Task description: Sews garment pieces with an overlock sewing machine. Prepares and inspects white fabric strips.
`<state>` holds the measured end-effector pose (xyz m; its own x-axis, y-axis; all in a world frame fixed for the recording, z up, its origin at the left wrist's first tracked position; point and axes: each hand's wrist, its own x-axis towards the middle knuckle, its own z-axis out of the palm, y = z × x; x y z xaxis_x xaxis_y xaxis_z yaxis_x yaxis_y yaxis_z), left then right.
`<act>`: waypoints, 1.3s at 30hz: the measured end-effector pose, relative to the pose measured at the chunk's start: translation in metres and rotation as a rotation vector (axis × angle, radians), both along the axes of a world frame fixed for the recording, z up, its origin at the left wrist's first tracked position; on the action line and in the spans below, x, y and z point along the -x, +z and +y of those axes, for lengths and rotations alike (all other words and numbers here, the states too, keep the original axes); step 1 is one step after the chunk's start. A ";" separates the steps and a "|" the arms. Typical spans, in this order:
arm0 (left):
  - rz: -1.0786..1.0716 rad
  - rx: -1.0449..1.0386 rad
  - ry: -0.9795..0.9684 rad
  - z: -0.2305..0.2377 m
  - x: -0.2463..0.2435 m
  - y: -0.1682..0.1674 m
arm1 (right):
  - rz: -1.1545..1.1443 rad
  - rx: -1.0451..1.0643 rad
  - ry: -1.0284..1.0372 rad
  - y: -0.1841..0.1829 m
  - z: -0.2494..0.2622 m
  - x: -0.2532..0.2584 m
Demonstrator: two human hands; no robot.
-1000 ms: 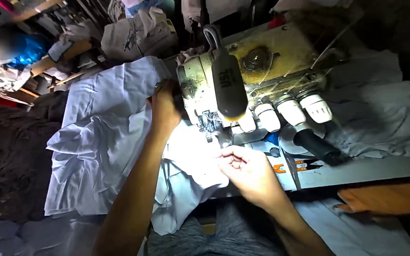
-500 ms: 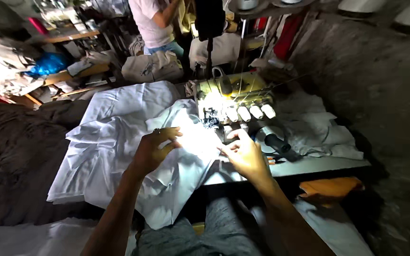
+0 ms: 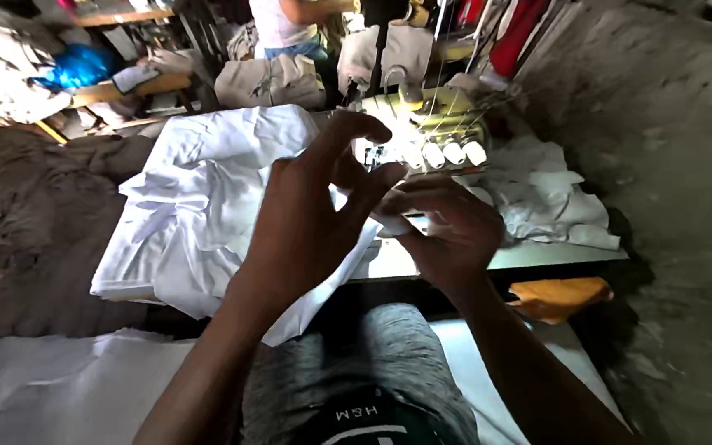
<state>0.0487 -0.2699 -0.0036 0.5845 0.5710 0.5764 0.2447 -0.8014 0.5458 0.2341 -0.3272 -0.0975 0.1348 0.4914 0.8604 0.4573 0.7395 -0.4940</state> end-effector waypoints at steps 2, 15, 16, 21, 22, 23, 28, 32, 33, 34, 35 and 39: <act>-0.119 0.126 -0.043 -0.008 0.026 -0.038 | 0.151 0.218 -0.074 -0.022 -0.032 -0.016; -0.845 1.568 -0.006 -0.024 -0.059 -0.134 | 0.141 0.575 -0.315 -0.058 -0.089 0.015; -0.843 1.552 0.003 -0.024 -0.058 -0.134 | 0.235 0.673 -0.273 -0.061 -0.087 0.015; -0.814 1.487 0.026 -0.025 -0.050 -0.138 | 0.487 0.949 -0.088 -0.068 -0.083 0.010; -0.812 1.479 0.034 -0.026 -0.048 -0.137 | 0.463 0.945 -0.078 -0.067 -0.083 0.012; -0.812 1.466 0.045 -0.026 -0.046 -0.136 | 0.438 0.934 -0.072 -0.066 -0.084 0.013; -0.831 1.384 0.066 -0.028 -0.042 -0.135 | 0.300 0.892 -0.050 -0.060 -0.088 0.017; -0.837 1.362 0.077 -0.027 -0.041 -0.135 | 0.254 0.861 -0.036 -0.060 -0.089 0.017; -0.839 1.361 0.079 -0.027 -0.041 -0.135 | 0.247 0.849 -0.032 -0.061 -0.089 0.017; -0.838 1.362 0.083 -0.026 -0.041 -0.135 | 0.227 0.828 -0.038 -0.062 -0.089 0.018; -0.835 1.364 0.088 -0.026 -0.041 -0.134 | 0.185 0.794 -0.054 -0.063 -0.091 0.017; -0.695 1.245 -0.031 -0.046 -0.017 -0.130 | -0.095 0.496 -0.101 -0.059 -0.098 0.020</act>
